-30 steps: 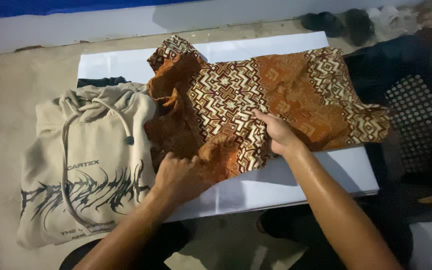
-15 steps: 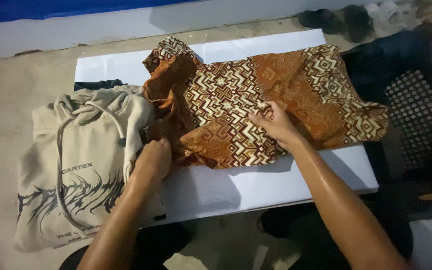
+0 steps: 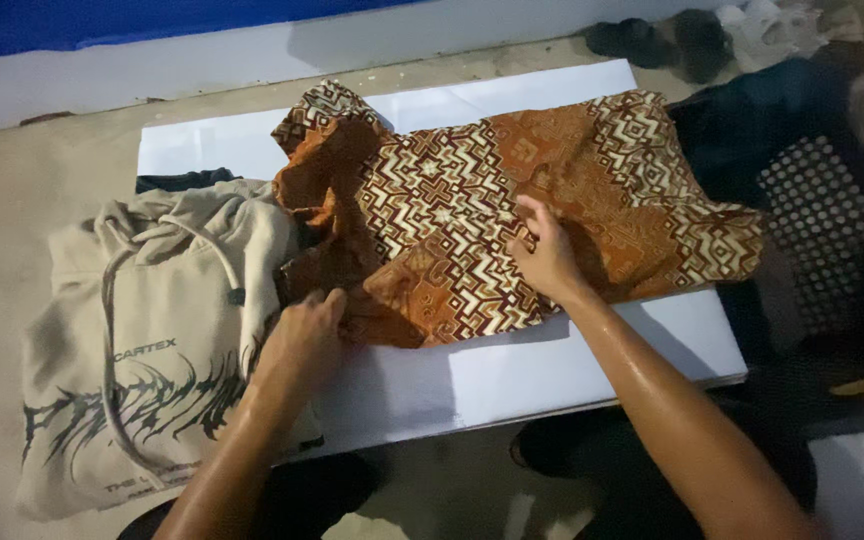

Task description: The person folds a patterned orange and brown shirt on a white table. They smooth the fabric, align the edges, and fold the garment into a compact rectangular shape. A beige hoodie is visible on the table but is not handled during the task.

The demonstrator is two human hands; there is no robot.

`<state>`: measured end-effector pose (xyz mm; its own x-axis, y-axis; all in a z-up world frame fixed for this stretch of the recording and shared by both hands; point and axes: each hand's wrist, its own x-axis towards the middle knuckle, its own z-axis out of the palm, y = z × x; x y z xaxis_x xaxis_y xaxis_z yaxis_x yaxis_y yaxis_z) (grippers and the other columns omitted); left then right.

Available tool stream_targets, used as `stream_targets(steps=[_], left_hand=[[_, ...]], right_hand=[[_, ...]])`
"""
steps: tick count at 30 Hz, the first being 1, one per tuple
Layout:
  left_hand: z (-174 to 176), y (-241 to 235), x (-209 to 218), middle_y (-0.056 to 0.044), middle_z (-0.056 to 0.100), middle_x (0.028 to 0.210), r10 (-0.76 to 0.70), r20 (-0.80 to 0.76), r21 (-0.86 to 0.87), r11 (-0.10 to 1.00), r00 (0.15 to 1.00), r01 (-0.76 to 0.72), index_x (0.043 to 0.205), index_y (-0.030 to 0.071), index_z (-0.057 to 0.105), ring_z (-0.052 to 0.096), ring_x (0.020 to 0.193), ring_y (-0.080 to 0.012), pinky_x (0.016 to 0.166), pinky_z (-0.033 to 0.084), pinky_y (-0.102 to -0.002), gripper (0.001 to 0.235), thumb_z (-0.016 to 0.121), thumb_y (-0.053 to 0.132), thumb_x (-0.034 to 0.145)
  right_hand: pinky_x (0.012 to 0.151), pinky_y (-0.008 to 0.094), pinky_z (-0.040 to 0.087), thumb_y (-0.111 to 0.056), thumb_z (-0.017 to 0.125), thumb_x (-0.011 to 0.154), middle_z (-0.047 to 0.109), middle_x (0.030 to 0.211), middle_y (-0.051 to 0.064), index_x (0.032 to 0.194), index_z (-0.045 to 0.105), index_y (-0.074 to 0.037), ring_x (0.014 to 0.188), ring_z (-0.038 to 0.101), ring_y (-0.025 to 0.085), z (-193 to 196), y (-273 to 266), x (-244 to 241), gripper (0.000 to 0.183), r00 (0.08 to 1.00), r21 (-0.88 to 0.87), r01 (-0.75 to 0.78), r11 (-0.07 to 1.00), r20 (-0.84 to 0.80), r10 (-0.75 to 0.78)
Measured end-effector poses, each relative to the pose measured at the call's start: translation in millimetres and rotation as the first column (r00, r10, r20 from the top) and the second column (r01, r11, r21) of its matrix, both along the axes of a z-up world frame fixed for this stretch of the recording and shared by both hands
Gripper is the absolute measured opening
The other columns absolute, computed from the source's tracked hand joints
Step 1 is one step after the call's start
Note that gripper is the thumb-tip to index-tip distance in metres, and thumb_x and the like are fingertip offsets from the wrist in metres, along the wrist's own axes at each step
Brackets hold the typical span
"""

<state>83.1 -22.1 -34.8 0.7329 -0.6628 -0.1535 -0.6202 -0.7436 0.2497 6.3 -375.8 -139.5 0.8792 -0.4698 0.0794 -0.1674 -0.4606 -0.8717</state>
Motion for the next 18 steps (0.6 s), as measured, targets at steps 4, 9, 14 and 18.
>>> stream_targets(steps=[4, 9, 14, 18], left_hand=[[-19, 5, 11, -0.029, 0.057, 0.121, 0.044, 0.128, 0.027, 0.999, 0.991, -0.047, 0.113, 0.000, 0.058, 0.071, 0.085, -0.0394, 0.070, 0.059, -0.045, 0.022, 0.056, -0.003, 0.091], [-38, 9, 11, -0.027, 0.060, 0.121, -0.062, 0.148, 0.050, 0.997, 0.987, 0.055, 0.119, -0.001, 0.061, 0.073, 0.081, -0.0351, 0.065, 0.062, -0.038, 0.031, 0.055, -0.003, 0.088], [-33, 7, -1, -0.024, 0.060, 0.133, -0.036, -0.047, 0.265, 0.963, 0.998, 0.047, 0.114, 0.002, 0.066, 0.071, 0.103, -0.0362, 0.084, 0.063, -0.043, 0.027, 0.060, 0.014, 0.090], [-22, -6, -5, -0.025, 0.059, 0.131, -0.068, -0.045, 0.371, 0.925, 0.997, 0.080, 0.117, 0.000, 0.063, 0.062, 0.119, -0.0383, 0.089, 0.060, -0.046, 0.054, 0.062, 0.050, 0.096]], right_hand=[[0.102, 0.042, 0.053, 0.006, 0.066, 0.088, 0.062, 0.136, 0.022, 0.141, 0.049, -0.011, 0.129, 0.064, 0.034, 3, 2, 2, 0.058, 0.999, -0.094, 0.035, 0.995, 0.037, -0.032], [0.101, 0.043, 0.054, 0.006, 0.061, 0.095, 0.065, 0.134, 0.018, 0.140, 0.049, -0.008, 0.127, 0.064, 0.035, 10, 12, 5, 0.049, 0.993, -0.226, 0.073, 0.971, 0.103, -0.051], [0.103, 0.047, 0.050, -0.004, 0.070, 0.093, 0.056, 0.137, 0.022, 0.136, 0.051, -0.002, 0.126, 0.056, 0.036, 10, 15, -3, 0.047, 0.989, -0.560, 0.075, 0.825, 0.148, 0.011], [0.120, 0.051, 0.038, -0.026, 0.067, 0.100, 0.053, 0.144, 0.015, 0.132, 0.055, -0.008, 0.139, 0.048, 0.032, 7, 26, -6, 0.038, 0.961, -0.698, -0.065, 0.713, 0.147, 0.232]])
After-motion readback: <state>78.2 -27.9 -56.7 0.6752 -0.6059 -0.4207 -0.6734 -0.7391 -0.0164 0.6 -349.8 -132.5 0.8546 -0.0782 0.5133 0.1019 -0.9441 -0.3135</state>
